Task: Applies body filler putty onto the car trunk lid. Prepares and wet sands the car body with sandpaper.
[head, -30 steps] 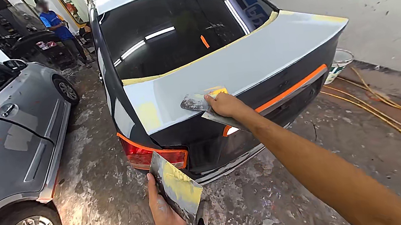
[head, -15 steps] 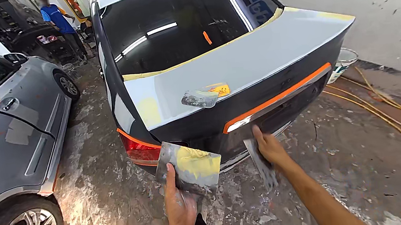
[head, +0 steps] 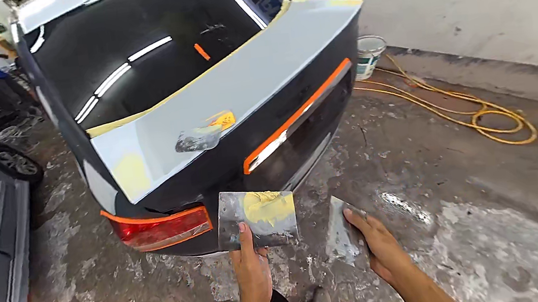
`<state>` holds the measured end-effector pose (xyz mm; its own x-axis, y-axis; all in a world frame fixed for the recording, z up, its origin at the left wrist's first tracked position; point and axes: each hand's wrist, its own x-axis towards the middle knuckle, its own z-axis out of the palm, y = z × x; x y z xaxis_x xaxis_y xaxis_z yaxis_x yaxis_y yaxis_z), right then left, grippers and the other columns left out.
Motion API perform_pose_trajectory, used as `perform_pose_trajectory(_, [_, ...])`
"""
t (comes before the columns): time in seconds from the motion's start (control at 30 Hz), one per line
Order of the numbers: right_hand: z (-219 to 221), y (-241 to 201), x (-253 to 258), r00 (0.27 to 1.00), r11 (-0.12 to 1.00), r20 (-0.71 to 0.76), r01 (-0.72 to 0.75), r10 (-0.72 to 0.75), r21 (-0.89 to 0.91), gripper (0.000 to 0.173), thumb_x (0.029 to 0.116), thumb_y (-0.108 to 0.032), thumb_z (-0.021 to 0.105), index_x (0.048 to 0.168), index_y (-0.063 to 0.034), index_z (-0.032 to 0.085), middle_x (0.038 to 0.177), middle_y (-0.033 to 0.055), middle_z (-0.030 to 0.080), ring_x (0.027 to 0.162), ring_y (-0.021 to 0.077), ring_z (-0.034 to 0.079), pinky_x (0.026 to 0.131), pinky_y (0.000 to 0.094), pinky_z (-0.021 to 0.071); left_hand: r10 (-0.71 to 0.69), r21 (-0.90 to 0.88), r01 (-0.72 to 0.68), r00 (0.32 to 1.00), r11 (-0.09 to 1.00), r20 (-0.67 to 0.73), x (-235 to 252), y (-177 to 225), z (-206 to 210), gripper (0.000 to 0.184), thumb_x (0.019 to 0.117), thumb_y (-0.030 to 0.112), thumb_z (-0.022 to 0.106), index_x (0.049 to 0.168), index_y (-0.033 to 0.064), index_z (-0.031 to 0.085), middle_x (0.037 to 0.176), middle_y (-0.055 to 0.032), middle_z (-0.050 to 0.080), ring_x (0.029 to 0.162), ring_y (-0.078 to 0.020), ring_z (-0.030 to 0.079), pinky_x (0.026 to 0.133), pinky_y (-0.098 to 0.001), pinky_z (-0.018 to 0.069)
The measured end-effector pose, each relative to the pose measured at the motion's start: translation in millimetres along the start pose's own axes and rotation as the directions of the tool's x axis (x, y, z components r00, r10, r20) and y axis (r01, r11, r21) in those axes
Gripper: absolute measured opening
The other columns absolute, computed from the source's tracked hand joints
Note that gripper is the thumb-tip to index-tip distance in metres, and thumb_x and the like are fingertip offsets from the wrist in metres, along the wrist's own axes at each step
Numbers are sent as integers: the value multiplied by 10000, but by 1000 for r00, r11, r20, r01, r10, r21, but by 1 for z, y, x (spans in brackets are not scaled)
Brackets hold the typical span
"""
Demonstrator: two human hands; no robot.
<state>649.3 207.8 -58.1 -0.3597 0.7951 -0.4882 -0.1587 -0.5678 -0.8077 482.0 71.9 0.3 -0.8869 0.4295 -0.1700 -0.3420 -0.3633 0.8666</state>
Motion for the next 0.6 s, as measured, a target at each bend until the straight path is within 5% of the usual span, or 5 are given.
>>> perform_pose_trajectory(0.13, [18, -33, -37, 978, 991, 160, 131, -136, 39, 344, 1001, -96, 592, 1311, 32, 516, 1055, 164, 715, 904, 237, 737, 799, 389, 640, 153, 69, -157, 986, 985, 64, -14, -27, 11, 352, 1059, 314, 462, 1283, 42, 472, 1045, -26, 705, 916, -137, 730, 781, -364, 643])
perform_pose_trajectory(0.3, [29, -10, -50, 920, 917, 25, 393, -392, -74, 343, 1061, -182, 517, 1321, 39, 546, 1058, 139, 723, 928, 193, 736, 829, 345, 636, 221, 79, -233, 965, 969, 139, -33, -37, 19, 441, 1007, 463, 591, 1246, 97, 525, 1013, 41, 717, 926, -99, 725, 817, -347, 638])
perform_pose_trajectory(0.43, [33, -3, -54, 869, 837, -32, 466, -494, -288, 434, 1048, -221, 521, 1375, 61, 483, 1127, 105, 692, 996, 91, 700, 880, 247, 596, 231, 122, -267, 941, 956, 247, -40, -38, 17, 380, 1015, 412, 605, 1221, 96, 562, 1018, 48, 725, 937, -109, 731, 826, -365, 645])
perform_pose_trajectory(0.6, [37, -2, -51, 811, 791, -43, 555, -583, -259, 392, 1047, -206, 532, 1335, 60, 510, 1070, 90, 702, 949, 84, 707, 843, 228, 604, 343, 97, -393, 879, 914, 331, -32, -31, 19, 221, 1025, 329, 610, 1207, 204, 609, 1037, 91, 722, 947, -79, 720, 821, -324, 640])
